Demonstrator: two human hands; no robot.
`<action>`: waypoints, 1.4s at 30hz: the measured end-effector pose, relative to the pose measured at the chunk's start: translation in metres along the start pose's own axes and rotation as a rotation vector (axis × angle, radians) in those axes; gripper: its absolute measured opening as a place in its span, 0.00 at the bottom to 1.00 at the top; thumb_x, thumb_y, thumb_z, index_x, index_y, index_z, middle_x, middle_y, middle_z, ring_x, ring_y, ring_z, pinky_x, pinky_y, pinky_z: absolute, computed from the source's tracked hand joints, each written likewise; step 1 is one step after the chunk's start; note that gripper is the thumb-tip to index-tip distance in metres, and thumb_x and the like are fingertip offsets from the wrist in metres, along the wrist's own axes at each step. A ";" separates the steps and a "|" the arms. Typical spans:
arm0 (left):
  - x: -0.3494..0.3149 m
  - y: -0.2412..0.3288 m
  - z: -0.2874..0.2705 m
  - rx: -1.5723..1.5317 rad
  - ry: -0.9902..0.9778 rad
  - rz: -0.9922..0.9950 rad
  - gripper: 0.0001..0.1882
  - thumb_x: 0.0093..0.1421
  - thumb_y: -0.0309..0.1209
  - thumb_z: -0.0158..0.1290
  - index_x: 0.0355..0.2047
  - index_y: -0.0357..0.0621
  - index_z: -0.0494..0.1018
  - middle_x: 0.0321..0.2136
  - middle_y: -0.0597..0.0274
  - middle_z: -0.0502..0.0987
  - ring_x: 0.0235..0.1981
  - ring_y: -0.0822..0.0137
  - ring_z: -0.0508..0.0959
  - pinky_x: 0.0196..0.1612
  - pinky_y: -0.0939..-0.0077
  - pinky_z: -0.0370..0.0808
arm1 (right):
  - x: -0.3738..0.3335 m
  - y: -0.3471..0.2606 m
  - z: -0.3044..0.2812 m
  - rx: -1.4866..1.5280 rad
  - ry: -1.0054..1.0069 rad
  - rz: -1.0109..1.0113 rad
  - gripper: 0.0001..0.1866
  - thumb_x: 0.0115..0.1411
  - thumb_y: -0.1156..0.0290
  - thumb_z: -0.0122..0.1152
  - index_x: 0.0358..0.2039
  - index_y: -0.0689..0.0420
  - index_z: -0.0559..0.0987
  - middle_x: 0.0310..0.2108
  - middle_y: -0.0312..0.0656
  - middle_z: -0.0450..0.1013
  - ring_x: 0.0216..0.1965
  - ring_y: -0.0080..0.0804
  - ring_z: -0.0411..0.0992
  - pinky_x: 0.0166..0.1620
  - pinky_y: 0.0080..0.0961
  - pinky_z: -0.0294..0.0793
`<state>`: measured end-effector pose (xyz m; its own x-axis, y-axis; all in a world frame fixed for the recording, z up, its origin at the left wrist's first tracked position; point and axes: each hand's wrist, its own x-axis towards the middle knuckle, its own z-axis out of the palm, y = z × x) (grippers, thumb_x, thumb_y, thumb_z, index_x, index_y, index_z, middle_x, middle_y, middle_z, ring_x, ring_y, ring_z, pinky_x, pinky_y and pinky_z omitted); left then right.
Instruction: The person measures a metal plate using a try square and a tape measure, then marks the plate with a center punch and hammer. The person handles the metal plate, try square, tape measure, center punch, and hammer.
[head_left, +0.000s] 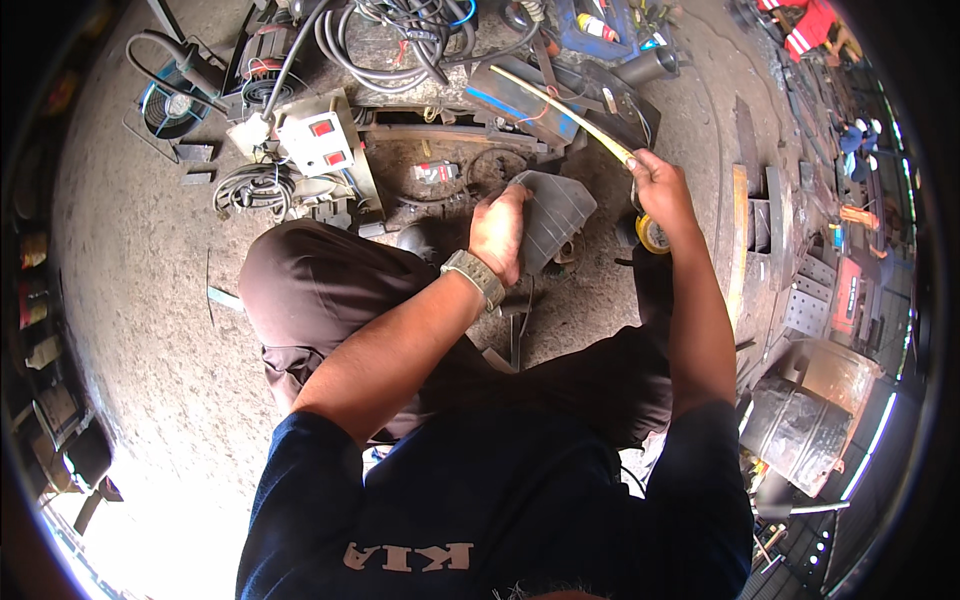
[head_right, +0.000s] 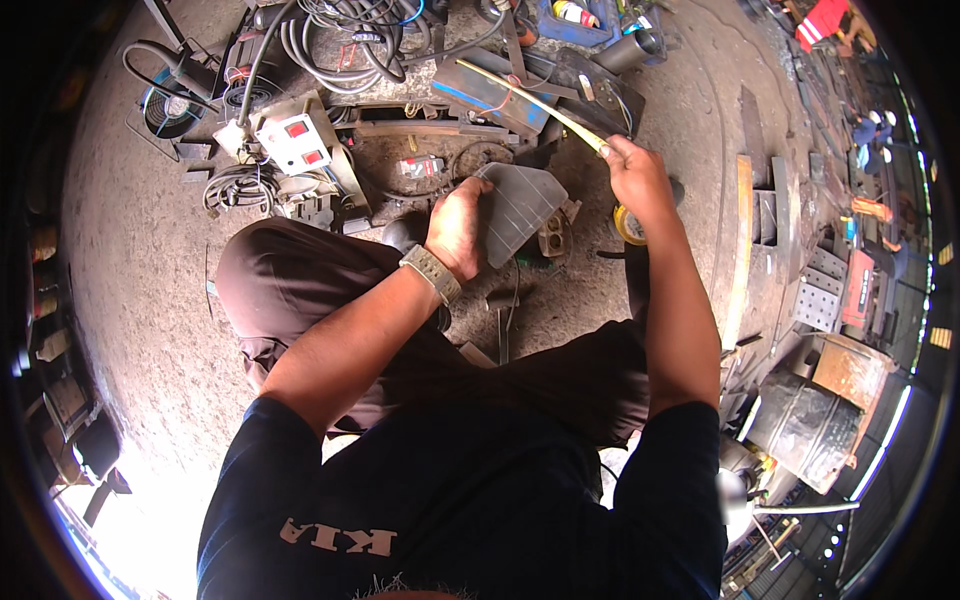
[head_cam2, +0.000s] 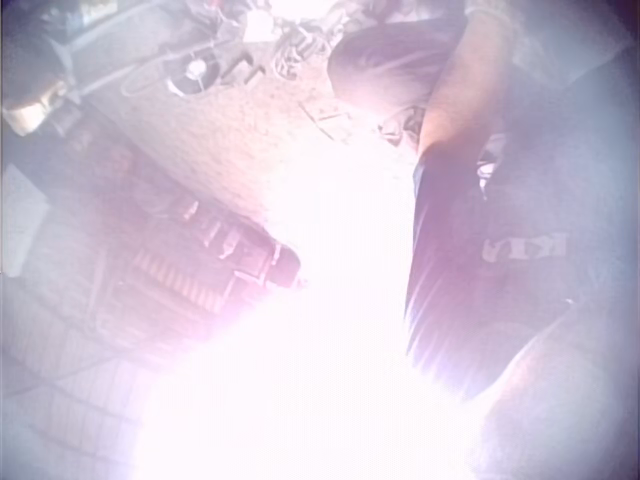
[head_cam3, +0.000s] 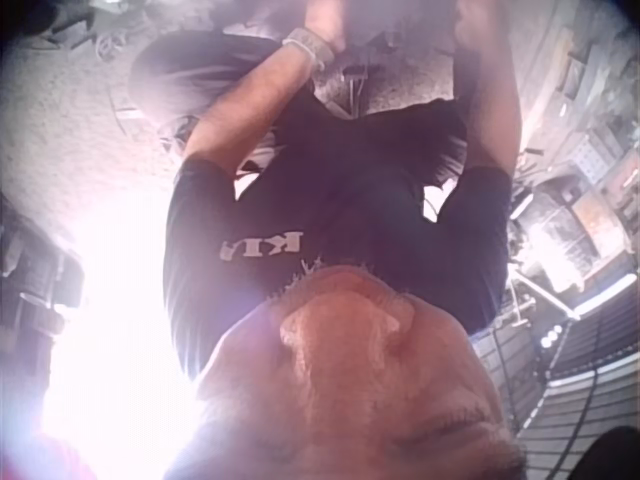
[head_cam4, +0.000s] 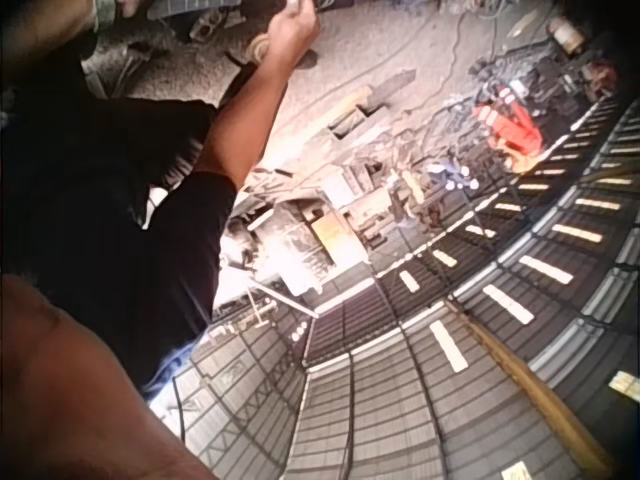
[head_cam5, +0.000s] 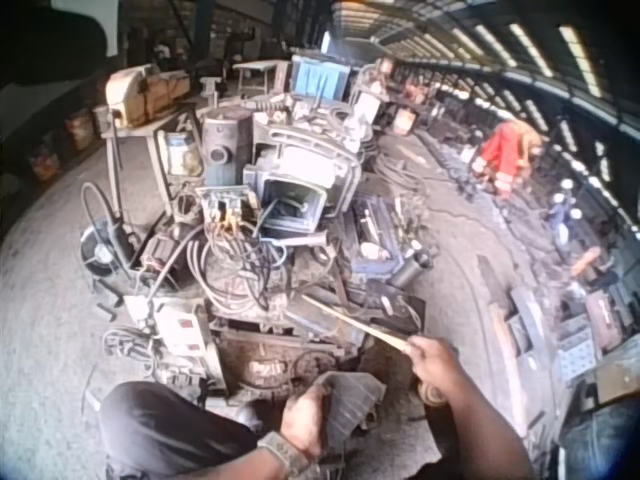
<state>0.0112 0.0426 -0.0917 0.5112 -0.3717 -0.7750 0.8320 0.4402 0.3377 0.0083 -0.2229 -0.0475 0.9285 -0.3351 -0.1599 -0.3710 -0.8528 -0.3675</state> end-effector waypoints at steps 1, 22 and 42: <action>0.000 0.000 0.000 0.000 -0.011 -0.001 0.18 0.61 0.37 0.53 0.45 0.37 0.72 0.38 0.54 0.77 0.37 0.58 0.79 0.41 0.58 0.79 | 0.003 0.004 0.000 0.004 0.005 -0.002 0.14 0.67 0.62 0.59 0.48 0.56 0.80 0.38 0.58 0.78 0.44 0.59 0.76 0.44 0.41 0.75; -0.006 0.008 0.002 -0.012 -0.049 -0.036 0.18 0.60 0.38 0.53 0.45 0.39 0.70 0.39 0.52 0.76 0.37 0.55 0.80 0.40 0.55 0.79 | 0.013 -0.003 -0.009 0.048 -0.095 0.059 0.17 0.67 0.59 0.60 0.51 0.55 0.80 0.37 0.54 0.79 0.41 0.47 0.79 0.45 0.35 0.74; -0.018 0.008 0.002 0.009 -0.015 -0.036 0.16 0.59 0.38 0.54 0.43 0.42 0.72 0.36 0.55 0.76 0.35 0.58 0.79 0.39 0.60 0.79 | 0.011 -0.005 -0.008 0.076 -0.112 0.084 0.24 0.67 0.60 0.60 0.58 0.62 0.76 0.53 0.51 0.78 0.54 0.40 0.77 0.56 0.31 0.72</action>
<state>0.0089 0.0510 -0.0744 0.4841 -0.3991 -0.7787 0.8517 0.4191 0.3147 0.0210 -0.2253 -0.0404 0.8886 -0.3533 -0.2924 -0.4509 -0.7897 -0.4160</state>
